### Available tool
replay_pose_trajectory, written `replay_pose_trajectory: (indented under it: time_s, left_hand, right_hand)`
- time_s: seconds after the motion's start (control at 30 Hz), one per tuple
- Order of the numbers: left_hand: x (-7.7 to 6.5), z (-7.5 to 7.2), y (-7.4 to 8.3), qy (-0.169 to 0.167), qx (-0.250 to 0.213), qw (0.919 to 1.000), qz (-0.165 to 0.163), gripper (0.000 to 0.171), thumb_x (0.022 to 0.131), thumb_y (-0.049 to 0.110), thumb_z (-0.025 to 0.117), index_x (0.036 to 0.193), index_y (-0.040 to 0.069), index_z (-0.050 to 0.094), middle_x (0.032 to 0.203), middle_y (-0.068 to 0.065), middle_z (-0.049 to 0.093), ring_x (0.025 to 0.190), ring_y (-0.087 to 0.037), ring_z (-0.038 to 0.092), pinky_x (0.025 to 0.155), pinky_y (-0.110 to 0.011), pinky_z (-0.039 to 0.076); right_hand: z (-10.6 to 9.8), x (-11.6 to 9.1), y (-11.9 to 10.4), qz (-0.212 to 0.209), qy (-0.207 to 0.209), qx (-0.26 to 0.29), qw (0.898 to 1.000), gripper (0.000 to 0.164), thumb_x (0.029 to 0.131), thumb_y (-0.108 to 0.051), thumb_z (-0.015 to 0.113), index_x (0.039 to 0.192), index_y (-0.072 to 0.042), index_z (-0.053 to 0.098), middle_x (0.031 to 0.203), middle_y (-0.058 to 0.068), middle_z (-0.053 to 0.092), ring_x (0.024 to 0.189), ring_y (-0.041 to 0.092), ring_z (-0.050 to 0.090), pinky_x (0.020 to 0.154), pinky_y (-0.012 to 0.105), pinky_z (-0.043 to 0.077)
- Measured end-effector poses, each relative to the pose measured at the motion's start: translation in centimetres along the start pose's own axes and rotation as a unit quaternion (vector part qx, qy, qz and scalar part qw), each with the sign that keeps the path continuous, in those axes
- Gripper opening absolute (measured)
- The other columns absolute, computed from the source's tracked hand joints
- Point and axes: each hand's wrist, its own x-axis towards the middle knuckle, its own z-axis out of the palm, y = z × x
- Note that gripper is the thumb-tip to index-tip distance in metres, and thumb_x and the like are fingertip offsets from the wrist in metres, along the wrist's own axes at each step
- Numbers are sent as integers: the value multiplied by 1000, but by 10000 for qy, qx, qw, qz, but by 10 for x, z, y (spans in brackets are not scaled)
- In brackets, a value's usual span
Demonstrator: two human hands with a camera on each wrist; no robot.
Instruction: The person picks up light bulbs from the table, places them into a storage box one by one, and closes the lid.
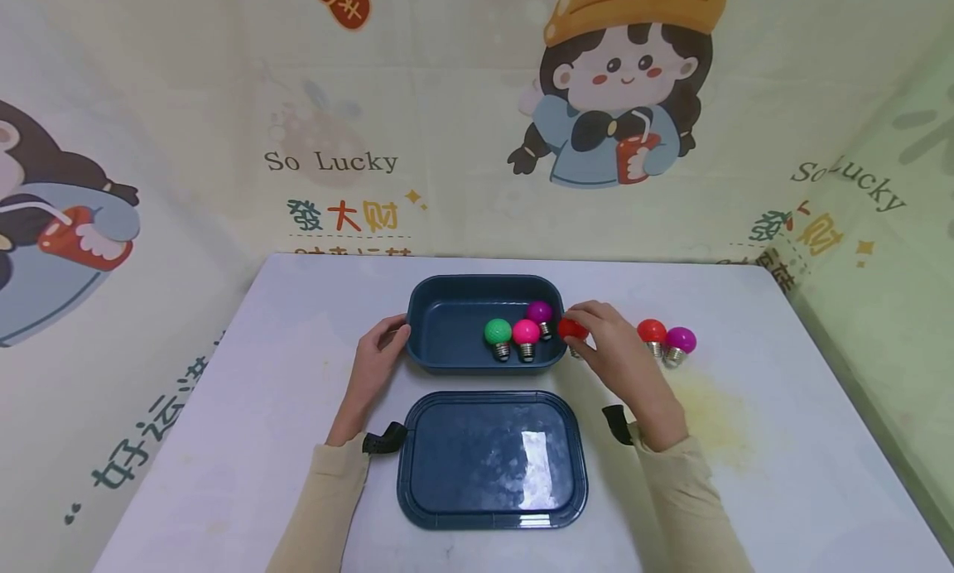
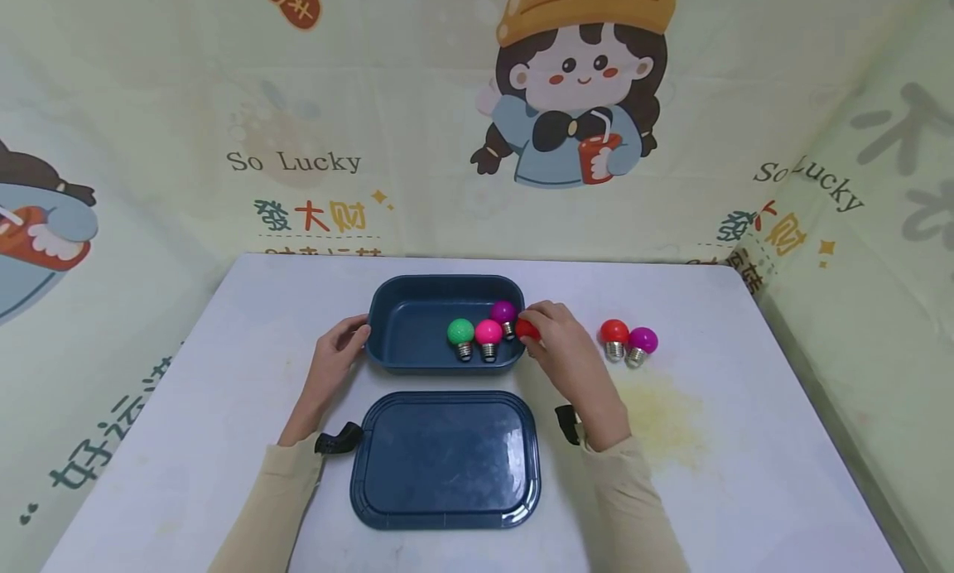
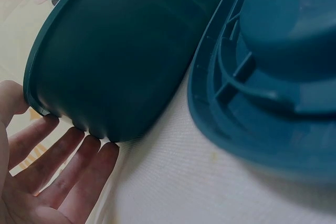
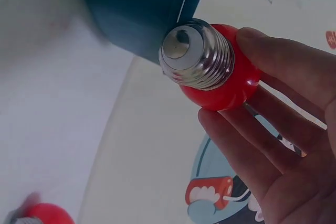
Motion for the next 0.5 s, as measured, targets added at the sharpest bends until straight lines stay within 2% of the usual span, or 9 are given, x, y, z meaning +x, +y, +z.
replay_pose_trajectory:
  time_s: [0.2, 0.37, 0.5]
  left_hand:
    - [9, 1, -29, 109, -2, 9999, 20, 41, 103, 24, 56, 136, 1, 57, 138, -19, 57, 129, -31, 55, 93, -6, 43]
    - [10, 2, -32, 146, -50, 9999, 68, 41, 102, 30, 58, 134, 5, 59, 135, -14, 59, 126, -26, 57, 94, -9, 45]
    - [10, 2, -33, 143, -75, 9998, 121, 41, 102, 29, 58, 134, 4, 59, 135, -15, 59, 126, -27, 57, 93, -9, 45]
  right_hand:
    - [4, 5, -7, -81, -22, 44, 10000, 41, 82, -6, 80, 121, -3, 68, 121, 16, 64, 115, 34, 59, 87, 46, 58]
    - [6, 8, -13, -225, -22, 96, 9997, 43, 81, -7, 82, 122, -3, 68, 121, 16, 64, 114, 32, 59, 88, 44, 58]
    - [8, 11, -18, -291, -10, 129, 9995, 46, 79, -8, 84, 122, -3, 68, 120, 16, 64, 114, 32, 60, 88, 42, 58]
